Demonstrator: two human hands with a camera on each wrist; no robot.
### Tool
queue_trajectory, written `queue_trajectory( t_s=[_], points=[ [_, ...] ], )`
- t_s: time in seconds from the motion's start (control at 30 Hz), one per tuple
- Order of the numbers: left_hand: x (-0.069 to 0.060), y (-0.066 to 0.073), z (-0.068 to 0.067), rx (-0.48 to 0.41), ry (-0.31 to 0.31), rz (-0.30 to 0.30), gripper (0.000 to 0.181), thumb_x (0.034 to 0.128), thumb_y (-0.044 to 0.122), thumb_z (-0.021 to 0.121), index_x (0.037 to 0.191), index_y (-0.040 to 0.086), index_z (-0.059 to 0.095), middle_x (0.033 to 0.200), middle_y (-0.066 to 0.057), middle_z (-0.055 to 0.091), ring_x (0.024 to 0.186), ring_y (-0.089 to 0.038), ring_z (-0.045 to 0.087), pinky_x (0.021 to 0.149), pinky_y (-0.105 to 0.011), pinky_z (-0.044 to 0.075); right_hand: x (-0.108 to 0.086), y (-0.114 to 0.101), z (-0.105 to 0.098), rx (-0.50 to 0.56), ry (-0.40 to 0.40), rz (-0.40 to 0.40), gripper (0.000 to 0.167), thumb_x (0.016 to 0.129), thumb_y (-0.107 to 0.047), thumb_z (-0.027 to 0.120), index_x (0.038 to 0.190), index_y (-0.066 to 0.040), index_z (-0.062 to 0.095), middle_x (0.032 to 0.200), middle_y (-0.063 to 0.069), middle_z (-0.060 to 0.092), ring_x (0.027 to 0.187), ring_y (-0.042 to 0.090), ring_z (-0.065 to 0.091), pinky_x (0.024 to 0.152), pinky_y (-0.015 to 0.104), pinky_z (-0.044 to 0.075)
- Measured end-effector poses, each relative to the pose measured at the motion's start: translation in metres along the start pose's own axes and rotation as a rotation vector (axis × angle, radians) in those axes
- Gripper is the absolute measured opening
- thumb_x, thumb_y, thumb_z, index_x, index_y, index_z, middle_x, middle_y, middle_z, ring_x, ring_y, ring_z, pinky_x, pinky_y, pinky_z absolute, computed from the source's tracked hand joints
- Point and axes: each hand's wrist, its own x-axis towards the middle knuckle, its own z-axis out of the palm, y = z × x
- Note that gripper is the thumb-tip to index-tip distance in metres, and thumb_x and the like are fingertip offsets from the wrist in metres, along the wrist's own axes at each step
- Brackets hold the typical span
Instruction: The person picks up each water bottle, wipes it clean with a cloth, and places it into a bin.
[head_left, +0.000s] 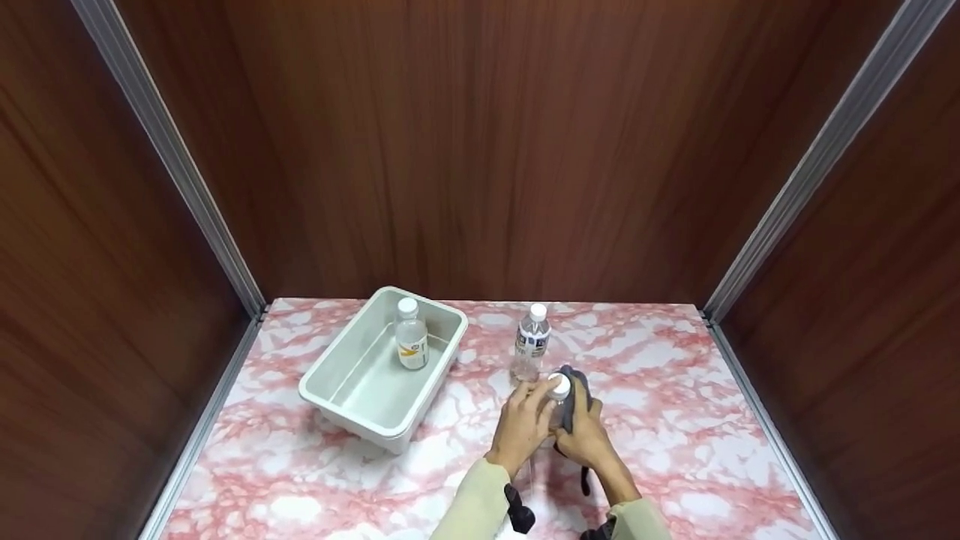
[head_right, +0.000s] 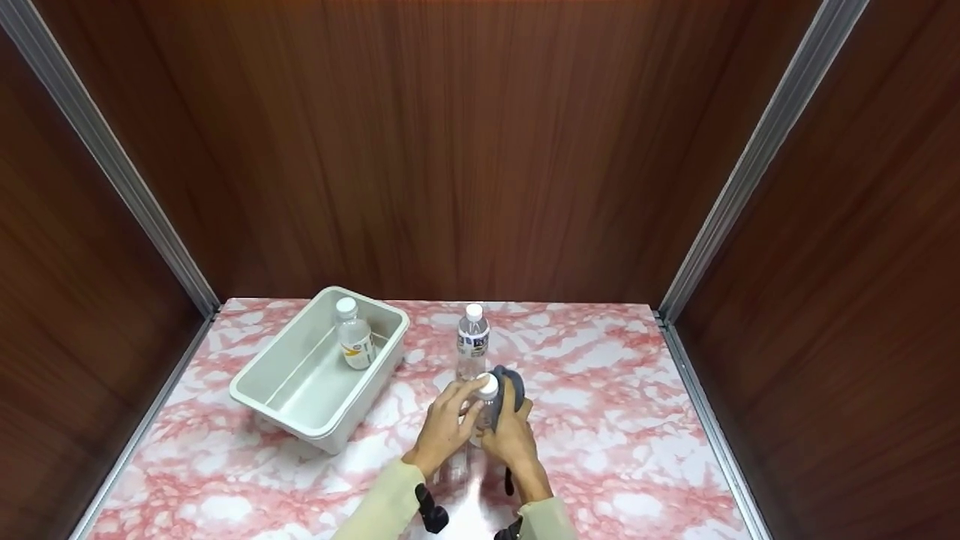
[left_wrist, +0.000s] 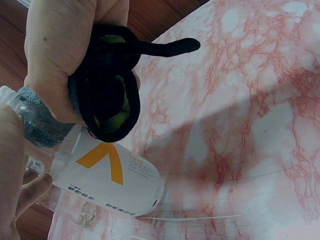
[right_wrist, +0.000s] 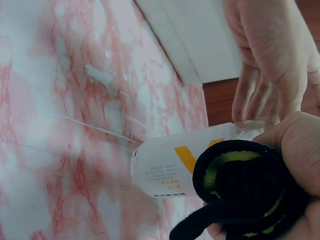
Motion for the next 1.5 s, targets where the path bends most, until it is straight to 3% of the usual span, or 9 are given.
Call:
queue_trajectory(
  t_s=[0.2,0.47,0.7,0.93,1.1,1.27,1.5],
  points=[
    [-0.002,0.001,0.001,-0.001,-0.005,-0.01,0.04,0.096,0.015,0.065,0.135,0.022,0.064,0.109,-0.007,0.068,0.101,-0.022,0.07,0.09,-0.037,0.058,-0.004,0.009,0.005,0.006,-0.03,0.017,0.097,0.073,0.001,0.063,0.157,-0.004,0.014,0.13,0.05,0.033,0.098,0.048,0.056,0.073,0.056,0.054],
    [-0.005,0.002,0.002,-0.013,-0.012,-0.017,0.04,0.0964,0.015,0.064,0.136,0.022,0.064,0.111,-0.007,0.068,0.102,-0.022,0.07,0.09,-0.037,0.058,-0.012,0.023,0.018,0.006,-0.084,0.089,0.099,0.074,-0.003,0.063,0.157,-0.001,0.009,0.129,0.05,0.033,0.086,0.042,0.06,0.071,0.053,0.054],
    [-0.003,0.0,0.0,0.012,-0.005,-0.016,0.039,0.0966,0.016,0.065,0.135,0.023,0.064,0.11,-0.006,0.068,0.101,-0.022,0.07,0.09,-0.037,0.059,-0.01,0.022,0.021,0.015,-0.1,0.106,0.104,0.071,-0.003,0.064,0.158,-0.002,0.007,0.129,0.049,0.032,0.082,0.039,0.061,0.068,0.05,0.053],
    [-0.004,-0.001,0.002,0.009,0.002,0.003,0.04,0.0961,0.015,0.065,0.135,0.021,0.064,0.109,-0.007,0.067,0.099,-0.022,0.07,0.088,-0.036,0.058,-0.019,0.033,0.033,0.032,-0.117,0.088,0.097,0.075,-0.002,0.062,0.155,0.005,0.009,0.13,0.058,0.026,0.088,0.049,0.06,0.073,0.057,0.055],
    [-0.005,-0.001,0.003,0.01,0.01,0.006,0.038,0.0956,0.016,0.066,0.134,0.021,0.065,0.11,-0.008,0.067,0.099,-0.022,0.07,0.087,-0.037,0.058,-0.025,0.041,0.041,0.014,-0.165,0.148,0.1,0.071,-0.003,0.06,0.155,0.006,0.008,0.134,0.057,0.021,0.081,0.045,0.061,0.071,0.054,0.054],
    [-0.002,0.0,0.003,0.038,0.016,0.002,0.039,0.095,0.018,0.066,0.134,0.023,0.065,0.11,-0.006,0.067,0.1,-0.022,0.07,0.087,-0.037,0.058,-0.021,0.043,0.04,0.012,-0.164,0.158,0.101,0.069,-0.003,0.061,0.156,0.004,0.01,0.133,0.053,0.024,0.079,0.042,0.061,0.071,0.053,0.054],
    [-0.002,-0.001,0.004,0.041,0.038,0.016,0.04,0.0927,0.016,0.069,0.132,0.023,0.066,0.108,-0.006,0.065,0.097,-0.021,0.068,0.086,-0.036,0.057,-0.015,0.045,0.033,0.028,-0.17,0.141,0.099,0.069,-0.003,0.063,0.156,0.001,0.018,0.128,0.049,0.032,0.088,0.041,0.059,0.076,0.053,0.054]
  ],
)
